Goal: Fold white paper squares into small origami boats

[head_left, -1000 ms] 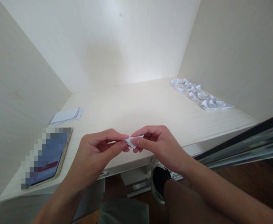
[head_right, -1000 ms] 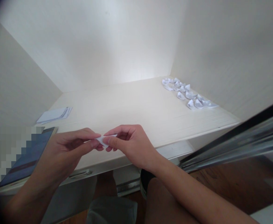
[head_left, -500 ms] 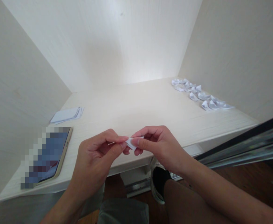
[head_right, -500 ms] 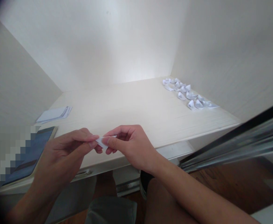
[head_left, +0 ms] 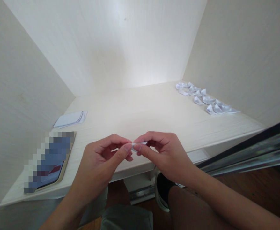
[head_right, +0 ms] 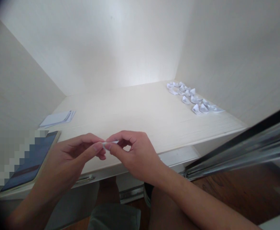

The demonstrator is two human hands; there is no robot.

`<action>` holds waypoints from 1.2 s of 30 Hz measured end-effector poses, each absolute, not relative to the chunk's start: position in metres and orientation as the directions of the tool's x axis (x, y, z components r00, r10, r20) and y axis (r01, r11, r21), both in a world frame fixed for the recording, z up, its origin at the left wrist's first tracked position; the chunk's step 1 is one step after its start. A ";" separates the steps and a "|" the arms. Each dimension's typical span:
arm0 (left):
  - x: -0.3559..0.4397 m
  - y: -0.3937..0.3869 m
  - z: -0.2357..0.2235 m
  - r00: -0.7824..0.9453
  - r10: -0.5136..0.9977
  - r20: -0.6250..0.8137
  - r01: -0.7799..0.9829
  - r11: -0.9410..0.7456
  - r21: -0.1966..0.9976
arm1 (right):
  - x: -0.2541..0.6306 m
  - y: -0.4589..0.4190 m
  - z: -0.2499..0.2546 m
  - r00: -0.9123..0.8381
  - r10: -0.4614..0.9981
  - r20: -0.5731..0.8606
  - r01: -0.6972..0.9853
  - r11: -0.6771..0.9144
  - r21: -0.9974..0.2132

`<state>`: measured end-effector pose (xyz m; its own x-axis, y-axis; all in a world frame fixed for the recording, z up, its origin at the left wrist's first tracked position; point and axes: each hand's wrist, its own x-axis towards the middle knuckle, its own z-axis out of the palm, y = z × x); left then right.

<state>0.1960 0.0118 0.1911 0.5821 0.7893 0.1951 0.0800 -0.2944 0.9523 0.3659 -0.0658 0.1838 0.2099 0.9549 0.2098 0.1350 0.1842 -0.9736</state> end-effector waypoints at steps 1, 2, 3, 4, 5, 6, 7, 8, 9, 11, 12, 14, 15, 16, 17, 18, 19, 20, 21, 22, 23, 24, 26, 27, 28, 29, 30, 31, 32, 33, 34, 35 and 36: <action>0.196 0.012 0.193 0.593 0.782 0.190 0.097 -0.304 0.948 | 0.366 -0.066 0.184 0.210 0.954 0.215 0.152 0.185 -0.971; 0.196 0.012 0.195 0.600 0.778 0.186 0.116 -0.315 0.942 | 0.366 -0.066 0.183 0.210 0.953 0.218 0.165 0.186 -0.969; 0.196 0.011 0.197 0.603 0.777 0.181 0.138 -0.325 0.936 | 0.366 -0.066 0.183 0.210 0.953 0.220 0.175 0.185 -0.967; 0.196 0.011 0.198 0.602 0.778 0.178 0.160 -0.336 0.928 | 0.366 -0.066 0.183 0.211 0.952 0.219 0.184 0.182 -0.966; 0.196 0.010 0.199 0.599 0.781 0.175 0.182 -0.346 0.920 | 0.366 -0.066 0.183 0.212 0.953 0.218 0.191 0.178 -0.965; 0.195 0.009 0.199 0.595 0.784 0.177 0.199 -0.357 0.913 | 0.366 -0.066 0.183 0.212 0.953 0.218 0.195 0.177 -0.965; 0.195 0.008 0.199 0.589 0.788 0.180 0.214 -0.367 0.905 | 0.365 -0.066 0.182 0.212 0.952 0.220 0.199 0.178 -0.964; 0.196 0.007 0.199 0.584 0.790 0.188 0.224 -0.379 0.898 | 0.365 -0.066 0.182 0.212 0.951 0.224 0.203 0.182 -0.962; 0.196 0.006 0.199 0.578 0.792 0.198 0.235 -0.393 0.889 | 0.365 -0.065 0.182 0.212 0.950 0.230 0.208 0.186 -0.960; 0.197 0.005 0.199 0.566 0.794 0.223 0.252 -0.424 0.870 | 0.365 -0.065 0.182 0.210 0.948 0.239 0.220 0.193 -0.956; 0.197 0.005 0.199 0.562 0.792 0.237 0.258 -0.440 0.860 | 0.365 -0.065 0.182 0.208 0.948 0.242 0.225 0.194 -0.955; 0.198 0.005 0.199 0.560 0.787 0.258 0.266 -0.466 0.844 | 0.365 -0.065 0.182 0.202 0.948 0.245 0.233 0.197 -0.952; 0.198 0.006 0.199 0.561 0.784 0.266 0.269 -0.476 0.838 | 0.365 -0.065 0.183 0.200 0.948 0.248 0.237 0.198 -0.951; 0.198 0.006 0.198 0.561 0.782 0.273 0.269 -0.484 0.833 | 0.366 -0.065 0.183 0.200 0.948 0.249 0.241 0.198 -0.950; 0.198 0.006 0.198 0.561 0.779 0.279 0.269 -0.491 0.829 | 0.366 -0.065 0.183 0.202 0.948 0.247 0.248 0.195 -0.949; 0.198 0.007 0.197 0.560 0.778 0.285 0.270 -0.496 0.825 | 0.366 -0.065 0.184 0.204 0.948 0.242 0.256 0.187 -0.948; 0.198 0.007 0.196 0.557 0.778 0.291 0.271 -0.501 0.822 | 0.366 -0.065 0.184 0.209 0.949 0.236 0.266 0.177 -0.947; 0.198 0.007 0.194 0.556 0.778 0.294 0.273 -0.505 0.819 | 0.366 -0.064 0.185 0.213 0.949 0.231 0.277 0.169 -0.946; 0.198 0.008 0.193 0.555 0.777 0.297 0.273 -0.507 0.818 | 0.366 -0.064 0.185 0.217 0.949 0.229 0.287 0.163 -0.944; 0.199 0.008 0.191 0.555 0.776 0.298 0.272 -0.508 0.817 | 0.366 -0.064 0.185 0.222 0.947 0.232 0.295 0.161 -0.942; 0.199 0.009 0.190 0.555 0.776 0.300 0.269 -0.509 0.818 | 0.366 -0.063 0.185 0.226 0.945 0.236 0.300 0.163 -0.940; 0.199 0.009 0.189 0.555 0.775 0.302 0.265 -0.509 0.819 | 0.366 -0.063 0.185 0.230 0.943 0.240 0.303 0.165 -0.939; 0.200 0.011 0.188 0.555 0.772 0.310 0.262 -0.516 0.815 | 0.366 -0.062 0.185 0.241 0.943 0.231 0.294 0.156 -0.943; 0.201 0.011 0.188 0.556 0.769 0.316 0.265 -0.524 0.810 | 0.366 -0.061 0.184 0.250 0.944 0.215 0.283 0.141 -0.949; 0.201 0.012 0.188 0.557 0.765 0.322 0.267 -0.533 0.803 | 0.366 -0.061 0.184 0.260 0.946 0.192 0.268 0.121 -0.956; 0.201 0.013 0.188 0.559 0.761 0.329 0.269 -0.541 0.797 | 0.366 -0.060 0.183 0.269 0.948 0.168 0.248 0.100 -0.964; 0.201 0.013 0.189 0.562 0.757 0.333 0.269 -0.549 0.792 | 0.367 -0.060 0.183 0.273 0.951 0.146 0.224 0.084 -0.971; 0.201 0.014 0.190 0.565 0.754 0.336 0.269 -0.554 0.788 | 0.367 -0.059 0.182 0.271 0.954 0.129 0.197 0.076 -0.978; 0.201 0.014 0.190 0.566 0.752 0.338 0.271 -0.557 0.785 | 0.368 -0.059 0.181 0.262 0.958 0.119 0.163 0.077 -0.984; 0.201 0.014 0.191 0.567 0.750 0.340 0.273 -0.561 0.782 | 0.368 -0.059 0.181 0.249 0.962 0.114 0.126 0.084 -0.988; 0.201 0.015 0.191 0.567 0.750 0.340 0.278 -0.563 0.779 | 0.369 -0.059 0.180 0.231 0.967 0.110 0.089 0.092 -0.992; 0.201 0.015 0.190 0.566 0.752 0.339 0.282 -0.563 0.777 | 0.369 -0.059 0.180 0.217 0.970 0.107 0.059 0.096 -0.994; 0.201 0.015 0.190 0.565 0.753 0.337 0.285 -0.561 0.777 | 0.369 -0.060 0.180 0.210 0.972 0.100 0.045 0.093 -0.995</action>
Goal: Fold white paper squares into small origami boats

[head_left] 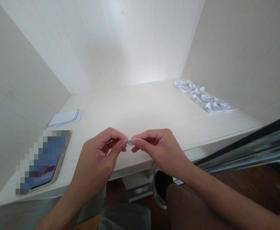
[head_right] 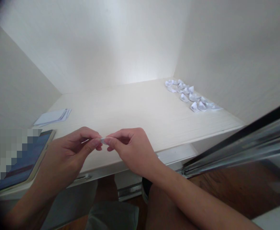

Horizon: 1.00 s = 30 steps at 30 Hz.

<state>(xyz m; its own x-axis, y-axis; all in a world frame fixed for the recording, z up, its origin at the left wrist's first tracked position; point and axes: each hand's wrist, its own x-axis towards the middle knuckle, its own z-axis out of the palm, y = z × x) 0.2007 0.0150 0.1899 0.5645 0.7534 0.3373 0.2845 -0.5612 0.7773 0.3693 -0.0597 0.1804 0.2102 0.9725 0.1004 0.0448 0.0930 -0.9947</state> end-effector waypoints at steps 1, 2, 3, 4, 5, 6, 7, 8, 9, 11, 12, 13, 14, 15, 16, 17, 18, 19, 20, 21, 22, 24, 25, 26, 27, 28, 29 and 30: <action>0.201 0.015 0.189 0.564 0.756 0.334 0.283 -0.556 0.782 | 0.369 -0.060 0.181 0.214 0.973 0.091 0.052 0.082 -0.995; 0.201 0.015 0.189 0.565 0.758 0.326 0.278 -0.546 0.790 | 0.369 -0.060 0.181 0.228 0.970 0.085 0.082 0.068 -0.994; 0.202 0.016 0.188 0.566 0.761 0.316 0.270 -0.534 0.802 | 0.369 -0.060 0.182 0.252 0.964 0.087 0.127 0.056 -0.990; 0.203 0.016 0.187 0.566 0.765 0.308 0.261 -0.520 0.813 | 0.369 -0.060 0.182 0.279 0.955 0.097 0.175 0.049 -0.983; 0.203 0.016 0.186 0.565 0.768 0.300 0.252 -0.507 0.824 | 0.369 -0.059 0.182 0.301 0.947 0.110 0.210 0.047 -0.977; 0.204 0.016 0.186 0.562 0.773 0.293 0.241 -0.493 0.836 | 0.369 -0.059 0.182 0.314 0.942 0.119 0.223 0.048 -0.974; 0.205 0.017 0.185 0.558 0.779 0.287 0.225 -0.475 0.851 | 0.369 -0.058 0.181 0.320 0.940 0.118 0.206 0.052 -0.977; 0.205 0.018 0.184 0.555 0.784 0.278 0.200 -0.451 0.870 | 0.370 -0.058 0.180 0.319 0.942 0.104 0.163 0.054 -0.985; 0.206 0.018 0.182 0.559 0.787 0.262 0.168 -0.417 0.893 | 0.371 -0.057 0.179 0.311 0.947 0.077 0.098 0.049 -0.994; 0.207 0.019 0.179 0.598 0.773 0.212 0.086 -0.325 0.942 | 0.373 -0.057 0.175 0.278 0.961 0.006 -0.080 0.029 -0.996; 0.207 0.020 0.178 0.627 0.755 0.189 0.046 -0.278 0.959 | 0.374 -0.057 0.173 0.251 0.967 -0.032 -0.180 0.014 -0.984; 0.208 0.020 0.176 0.657 0.733 0.176 0.009 -0.241 0.970 | 0.375 -0.057 0.171 0.214 0.974 -0.068 -0.283 -0.005 -0.959; 0.208 0.021 0.175 0.679 0.713 0.176 -0.026 -0.216 0.976 | 0.375 -0.057 0.169 0.166 0.981 -0.099 -0.379 -0.029 -0.925; 0.209 0.021 0.173 0.688 0.702 0.185 -0.060 -0.200 0.978 | 0.375 -0.058 0.167 0.115 0.986 -0.123 -0.461 -0.056 -0.886; 0.209 0.022 0.173 0.687 0.700 0.198 -0.091 -0.188 0.978 | 0.375 -0.058 0.166 0.067 0.989 -0.135 -0.521 -0.081 -0.850; 0.209 0.023 0.172 0.678 0.705 0.210 -0.121 -0.175 0.977 | 0.374 -0.058 0.166 0.028 0.990 -0.139 -0.559 -0.100 -0.823; 0.209 0.024 0.172 0.666 0.713 0.219 -0.149 -0.161 0.976 | 0.374 -0.058 0.166 0.004 0.990 -0.138 -0.577 -0.110 -0.809; 0.209 0.025 0.171 0.656 0.722 0.222 -0.170 -0.145 0.975 | 0.373 -0.057 0.166 -0.007 0.991 -0.133 -0.580 -0.113 -0.807; 0.209 0.025 0.171 0.649 0.728 0.221 -0.183 -0.132 0.974 | 0.372 -0.057 0.166 -0.007 0.992 -0.127 -0.573 -0.109 -0.812; 0.209 0.026 0.171 0.646 0.732 0.218 -0.190 -0.122 0.974 | 0.372 -0.056 0.167 -0.003 0.993 -0.120 -0.561 -0.101 -0.821; 0.209 0.026 0.170 0.643 0.735 0.214 -0.194 -0.113 0.974 | 0.371 -0.056 0.167 0.003 0.994 -0.112 -0.549 -0.092 -0.831; 0.209 0.025 0.168 0.632 0.749 0.198 -0.205 -0.085 0.975 | 0.370 -0.055 0.167 0.020 0.996 -0.090 -0.530 -0.065 -0.845; 0.210 0.024 0.166 0.622 0.760 0.188 -0.222 -0.059 0.973 | 0.370 -0.054 0.167 0.030 0.997 -0.077 -0.525 -0.050 -0.850; 0.210 0.023 0.165 0.608 0.775 0.175 -0.250 -0.022 0.968 | 0.370 -0.054 0.167 0.039 0.997 -0.065 -0.518 -0.036 -0.855; 0.211 0.023 0.164 0.592 0.791 0.155 -0.286 0.026 0.958 | 0.370 -0.054 0.167 0.049 0.997 -0.054 -0.508 -0.022 -0.861; 0.212 0.022 0.162 0.575 0.808 0.130 -0.326 0.080 0.942 | 0.369 -0.054 0.167 0.059 0.997 -0.042 -0.493 -0.007 -0.870; 0.212 0.021 0.161 0.561 0.821 0.103 -0.365 0.134 0.921 | 0.369 -0.054 0.167 0.071 0.997 -0.029 -0.469 0.008 -0.883; 0.213 0.021 0.161 0.551 0.831 0.077 -0.399 0.182 0.899 | 0.369 -0.055 0.167 0.084 0.996 -0.014 -0.438 0.024 -0.899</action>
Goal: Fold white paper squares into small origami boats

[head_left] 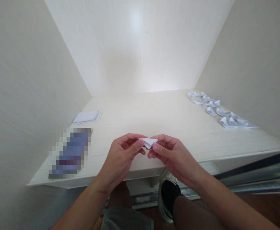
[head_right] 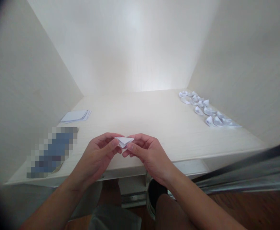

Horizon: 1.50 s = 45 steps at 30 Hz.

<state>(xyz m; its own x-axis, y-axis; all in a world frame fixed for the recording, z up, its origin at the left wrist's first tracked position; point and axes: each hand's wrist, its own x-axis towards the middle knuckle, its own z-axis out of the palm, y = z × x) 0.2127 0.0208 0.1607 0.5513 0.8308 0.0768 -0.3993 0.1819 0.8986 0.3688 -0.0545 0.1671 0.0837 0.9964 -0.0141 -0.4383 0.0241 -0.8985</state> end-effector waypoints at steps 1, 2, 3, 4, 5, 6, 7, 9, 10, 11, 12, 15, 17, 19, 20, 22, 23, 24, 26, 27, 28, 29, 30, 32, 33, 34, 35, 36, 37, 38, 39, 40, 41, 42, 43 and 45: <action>0.213 0.020 0.160 0.545 0.836 0.054 -0.425 0.221 0.878 | 0.368 -0.055 0.167 0.097 0.995 -0.002 -0.405 0.038 -0.914; 0.213 0.020 0.160 0.544 0.838 0.038 -0.444 0.249 0.861 | 0.368 -0.054 0.167 0.110 0.994 0.007 -0.375 0.048 -0.926; 0.214 0.020 0.161 0.545 0.838 0.028 -0.456 0.268 0.849 | 0.367 -0.054 0.167 0.123 0.992 0.015 -0.356 0.058 -0.933; 0.214 0.020 0.161 0.545 0.838 0.023 -0.465 0.279 0.840 | 0.367 -0.054 0.168 0.138 0.990 0.019 -0.346 0.067 -0.936; 0.214 0.019 0.161 0.548 0.836 0.022 -0.471 0.287 0.834 | 0.366 -0.054 0.168 0.153 0.988 0.020 -0.346 0.073 -0.936; 0.214 0.019 0.162 0.552 0.833 0.024 -0.477 0.292 0.829 | 0.365 -0.054 0.168 0.169 0.985 0.021 -0.350 0.080 -0.934; 0.214 0.018 0.162 0.557 0.830 0.029 -0.482 0.295 0.825 | 0.365 -0.054 0.168 0.185 0.982 0.020 -0.354 0.086 -0.931; 0.214 0.018 0.163 0.570 0.821 0.038 -0.485 0.299 0.822 | 0.364 -0.053 0.168 0.203 0.979 0.012 -0.363 0.087 -0.928; 0.214 0.018 0.163 0.578 0.815 0.041 -0.483 0.301 0.822 | 0.363 -0.053 0.168 0.205 0.979 0.005 -0.371 0.082 -0.925; 0.215 0.018 0.163 0.583 0.812 0.044 -0.482 0.301 0.823 | 0.363 -0.052 0.168 0.205 0.979 -0.001 -0.379 0.078 -0.922; 0.215 0.018 0.162 0.582 0.812 0.045 -0.480 0.298 0.825 | 0.363 -0.052 0.169 0.206 0.978 -0.007 -0.387 0.075 -0.919; 0.217 0.018 0.160 0.547 0.837 0.032 -0.473 0.277 0.837 | 0.362 -0.051 0.169 0.232 0.972 -0.030 -0.395 0.066 -0.916; 0.218 0.018 0.158 0.505 0.863 0.020 -0.482 0.263 0.836 | 0.361 -0.050 0.169 0.245 0.968 -0.048 -0.401 0.056 -0.914; 0.220 0.018 0.157 0.477 0.879 0.014 -0.498 0.256 0.829 | 0.361 -0.050 0.169 0.243 0.968 -0.065 -0.414 0.043 -0.909; 0.221 0.018 0.157 0.468 0.884 0.014 -0.504 0.254 0.825 | 0.361 -0.049 0.169 0.240 0.968 -0.073 -0.424 0.037 -0.905; 0.222 0.017 0.157 0.463 0.886 0.019 -0.510 0.249 0.823 | 0.362 -0.050 0.170 0.230 0.969 -0.085 -0.450 0.028 -0.892; 0.223 0.017 0.157 0.467 0.884 0.021 -0.508 0.249 0.825 | 0.362 -0.050 0.170 0.225 0.970 -0.091 -0.468 0.026 -0.883; 0.223 0.016 0.158 0.471 0.882 0.023 -0.505 0.248 0.827 | 0.362 -0.050 0.170 0.220 0.971 -0.096 -0.485 0.023 -0.874; 0.224 0.016 0.158 0.471 0.882 0.021 -0.497 0.246 0.832 | 0.361 -0.050 0.170 0.218 0.970 -0.105 -0.507 0.020 -0.862; 0.224 0.016 0.159 0.468 0.884 0.016 -0.492 0.246 0.835 | 0.361 -0.050 0.171 0.219 0.969 -0.111 -0.514 0.018 -0.857; 0.225 0.016 0.159 0.462 0.887 0.011 -0.488 0.244 0.838 | 0.361 -0.050 0.171 0.220 0.968 -0.117 -0.522 0.016 -0.853; 0.225 0.016 0.159 0.458 0.889 0.007 -0.486 0.244 0.839 | 0.361 -0.050 0.171 0.219 0.968 -0.121 -0.531 0.014 -0.847; 0.226 0.016 0.159 0.458 0.889 0.005 -0.485 0.245 0.839 | 0.361 -0.050 0.171 0.212 0.969 -0.125 -0.545 0.011 -0.838; 0.227 0.015 0.160 0.470 0.883 0.004 -0.489 0.256 0.834 | 0.362 -0.050 0.171 0.182 0.972 -0.147 -0.588 -0.012 -0.809; 0.228 0.014 0.160 0.477 0.879 0.005 -0.494 0.263 0.829 | 0.362 -0.051 0.171 0.160 0.973 -0.165 -0.612 -0.034 -0.790; 0.228 0.014 0.161 0.483 0.876 0.006 -0.499 0.269 0.824 | 0.362 -0.051 0.171 0.132 0.974 -0.187 -0.636 -0.061 -0.769; 0.229 0.013 0.161 0.487 0.874 0.005 -0.504 0.276 0.819 | 0.362 -0.052 0.171 0.101 0.973 -0.208 -0.659 -0.091 -0.746; 0.229 0.011 0.161 0.488 0.873 0.003 -0.508 0.281 0.814 | 0.363 -0.053 0.171 0.072 0.972 -0.225 -0.680 -0.117 -0.724; 0.229 0.010 0.161 0.489 0.872 0.000 -0.509 0.285 0.812 | 0.363 -0.054 0.171 0.048 0.971 -0.234 -0.698 -0.135 -0.703; 0.229 0.009 0.162 0.493 0.870 -0.003 -0.507 0.290 0.812 | 0.363 -0.055 0.171 0.033 0.971 -0.237 -0.713 -0.143 -0.687; 0.229 0.009 0.162 0.498 0.867 -0.004 -0.504 0.294 0.812 | 0.363 -0.057 0.172 0.023 0.972 -0.234 -0.724 -0.145 -0.674; 0.229 0.008 0.163 0.507 0.862 -0.004 -0.500 0.297 0.813 | 0.364 -0.058 0.172 0.018 0.973 -0.230 -0.734 -0.143 -0.664; 0.228 0.008 0.163 0.517 0.856 -0.001 -0.494 0.300 0.816 | 0.364 -0.059 0.172 0.018 0.974 -0.226 -0.740 -0.139 -0.658; 0.227 0.008 0.164 0.528 0.849 0.002 -0.487 0.300 0.820 | 0.364 -0.060 0.172 0.021 0.975 -0.223 -0.745 -0.134 -0.654; 0.225 0.008 0.165 0.538 0.843 0.004 -0.476 0.300 0.827 | 0.363 -0.061 0.173 0.029 0.975 -0.222 -0.748 -0.126 -0.652; 0.222 0.010 0.168 0.555 0.832 0.004 -0.453 0.298 0.840 | 0.363 -0.063 0.174 0.053 0.974 -0.220 -0.747 -0.108 -0.657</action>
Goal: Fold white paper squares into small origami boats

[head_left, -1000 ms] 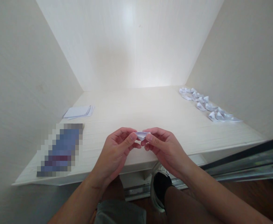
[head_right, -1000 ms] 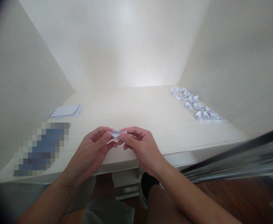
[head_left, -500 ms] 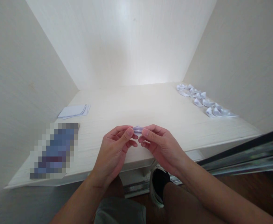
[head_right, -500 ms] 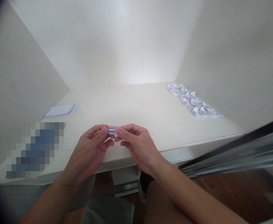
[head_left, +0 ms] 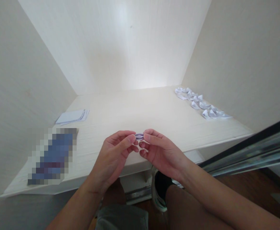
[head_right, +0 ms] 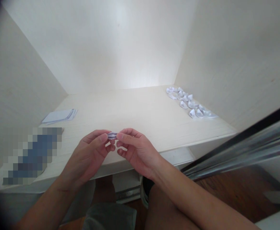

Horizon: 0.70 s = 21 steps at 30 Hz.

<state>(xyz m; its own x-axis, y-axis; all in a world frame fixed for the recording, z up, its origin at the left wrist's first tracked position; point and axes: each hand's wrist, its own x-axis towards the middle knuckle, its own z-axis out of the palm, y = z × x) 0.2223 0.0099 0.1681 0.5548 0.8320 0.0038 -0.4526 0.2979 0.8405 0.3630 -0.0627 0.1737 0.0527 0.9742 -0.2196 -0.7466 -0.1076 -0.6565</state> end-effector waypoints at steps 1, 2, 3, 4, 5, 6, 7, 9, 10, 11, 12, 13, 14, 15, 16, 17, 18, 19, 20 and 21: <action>0.221 0.011 0.170 0.565 0.825 0.002 -0.441 0.300 0.846 | 0.363 -0.063 0.174 0.066 0.975 -0.214 -0.743 -0.095 -0.662; 0.219 0.011 0.171 0.576 0.817 0.001 -0.432 0.303 0.849 | 0.362 -0.063 0.175 0.077 0.976 -0.205 -0.739 -0.082 -0.669; 0.218 0.012 0.172 0.589 0.808 0.001 -0.427 0.311 0.849 | 0.362 -0.064 0.175 0.083 0.978 -0.193 -0.735 -0.071 -0.675; 0.217 0.012 0.173 0.603 0.798 -0.002 -0.424 0.323 0.846 | 0.362 -0.064 0.175 0.084 0.980 -0.180 -0.730 -0.063 -0.681; 0.216 0.012 0.174 0.617 0.787 -0.008 -0.422 0.340 0.840 | 0.362 -0.063 0.176 0.081 0.983 -0.166 -0.726 -0.056 -0.686; 0.216 0.012 0.174 0.631 0.776 -0.016 -0.421 0.360 0.833 | 0.362 -0.063 0.176 0.076 0.985 -0.153 -0.721 -0.052 -0.691; 0.216 0.011 0.174 0.641 0.767 -0.026 -0.421 0.380 0.824 | 0.362 -0.063 0.176 0.069 0.987 -0.142 -0.716 -0.050 -0.696; 0.217 0.010 0.173 0.653 0.756 -0.044 -0.424 0.413 0.806 | 0.363 -0.063 0.177 0.060 0.990 -0.127 -0.709 -0.047 -0.703; 0.217 0.010 0.173 0.653 0.756 -0.050 -0.428 0.421 0.800 | 0.363 -0.063 0.177 0.058 0.991 -0.121 -0.708 -0.045 -0.705; 0.218 0.009 0.173 0.648 0.760 -0.054 -0.433 0.426 0.795 | 0.364 -0.063 0.176 0.059 0.992 -0.116 -0.708 -0.041 -0.705; 0.219 0.009 0.173 0.641 0.766 -0.056 -0.439 0.425 0.792 | 0.364 -0.063 0.176 0.060 0.992 -0.112 -0.707 -0.037 -0.706; 0.220 0.009 0.173 0.632 0.773 -0.056 -0.445 0.421 0.791 | 0.365 -0.063 0.176 0.063 0.992 -0.108 -0.707 -0.032 -0.707; 0.221 0.009 0.173 0.623 0.780 -0.053 -0.450 0.414 0.791 | 0.365 -0.063 0.176 0.064 0.993 -0.104 -0.705 -0.029 -0.709; 0.221 0.010 0.173 0.614 0.788 -0.047 -0.457 0.404 0.793 | 0.366 -0.063 0.176 0.065 0.993 -0.101 -0.702 -0.026 -0.712; 0.222 0.010 0.173 0.606 0.795 -0.038 -0.464 0.391 0.795 | 0.366 -0.063 0.176 0.066 0.993 -0.099 -0.697 -0.025 -0.716; 0.222 0.010 0.172 0.600 0.800 -0.027 -0.470 0.379 0.797 | 0.367 -0.063 0.176 0.067 0.993 -0.101 -0.694 -0.026 -0.720; 0.222 0.010 0.171 0.596 0.803 -0.017 -0.475 0.369 0.799 | 0.367 -0.063 0.176 0.068 0.992 -0.105 -0.692 -0.029 -0.722; 0.222 0.010 0.170 0.595 0.804 -0.006 -0.479 0.361 0.800 | 0.367 -0.063 0.176 0.068 0.992 -0.110 -0.692 -0.033 -0.721; 0.222 0.011 0.169 0.596 0.803 0.003 -0.481 0.353 0.802 | 0.368 -0.062 0.176 0.068 0.991 -0.117 -0.696 -0.037 -0.717; 0.222 0.011 0.168 0.598 0.802 0.013 -0.483 0.346 0.804 | 0.368 -0.062 0.177 0.064 0.990 -0.122 -0.705 -0.042 -0.708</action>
<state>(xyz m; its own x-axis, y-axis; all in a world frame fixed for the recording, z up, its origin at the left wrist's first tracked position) 0.2223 0.0106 0.1683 0.5977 0.8016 0.0134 -0.4827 0.3465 0.8043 0.3683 -0.0622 0.1767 0.0637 0.9904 -0.1225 -0.7045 -0.0423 -0.7084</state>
